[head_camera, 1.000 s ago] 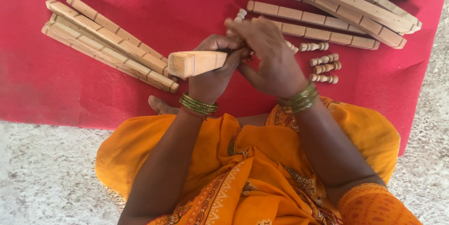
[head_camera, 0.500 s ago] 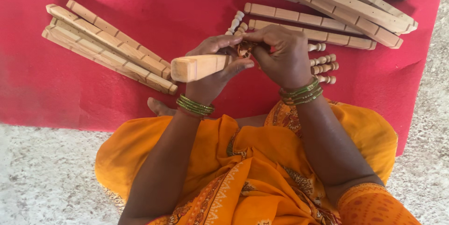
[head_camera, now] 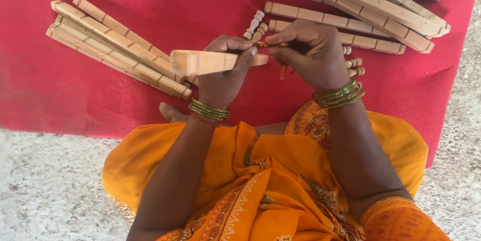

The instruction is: The person sits on a red mat on the floor and assembles wooden components by hand. They pick up long slotted wooden sticks one at a time and press small turned wooden spool pieces into the slots along each stick, setting finished sticks on the pile beside them.

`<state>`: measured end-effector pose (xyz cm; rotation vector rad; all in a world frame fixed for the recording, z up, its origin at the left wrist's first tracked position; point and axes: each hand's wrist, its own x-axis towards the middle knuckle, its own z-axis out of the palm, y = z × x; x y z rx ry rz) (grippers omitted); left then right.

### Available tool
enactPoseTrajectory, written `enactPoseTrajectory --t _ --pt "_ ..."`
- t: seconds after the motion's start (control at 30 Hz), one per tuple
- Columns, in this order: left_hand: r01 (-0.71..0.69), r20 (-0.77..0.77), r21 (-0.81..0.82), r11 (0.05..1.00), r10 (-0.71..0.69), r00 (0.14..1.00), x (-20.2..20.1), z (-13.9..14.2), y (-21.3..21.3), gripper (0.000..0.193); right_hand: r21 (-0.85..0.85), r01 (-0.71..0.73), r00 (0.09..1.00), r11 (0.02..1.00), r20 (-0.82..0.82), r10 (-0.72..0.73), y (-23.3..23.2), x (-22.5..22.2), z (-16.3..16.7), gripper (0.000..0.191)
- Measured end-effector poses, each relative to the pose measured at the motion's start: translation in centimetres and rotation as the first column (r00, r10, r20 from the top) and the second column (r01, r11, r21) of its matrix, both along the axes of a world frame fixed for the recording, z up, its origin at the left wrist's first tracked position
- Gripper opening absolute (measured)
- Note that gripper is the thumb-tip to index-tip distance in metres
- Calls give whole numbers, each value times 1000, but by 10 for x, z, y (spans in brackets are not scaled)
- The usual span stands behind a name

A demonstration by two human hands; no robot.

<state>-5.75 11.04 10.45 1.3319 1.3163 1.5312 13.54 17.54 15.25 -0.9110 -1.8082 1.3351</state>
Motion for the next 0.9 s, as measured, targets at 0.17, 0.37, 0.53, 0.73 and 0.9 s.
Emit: enactPoseTrajectory --t 0.17,0.37,0.53,0.73,0.9 --pt "25 31 -37 999 -24 999 1 2 0 10 -24 35 996 999 -81 -37 2 12 -1 12" --pt "16 20 -22 1000 -16 1000 1 3 0 10 -87 205 977 975 74 -199 8 24 10 11" --pt "-32 -36 31 999 33 999 0 5 0 10 -305 192 976 933 -44 -216 11 31 18 10" --pt "-34 -25 14 999 34 999 0 7 1 11 -471 151 911 869 -275 -307 12 33 6 8" --pt "-17 -72 67 998 21 997 6 10 -1 13 354 322 909 878 142 -391 11 14 -20 13"
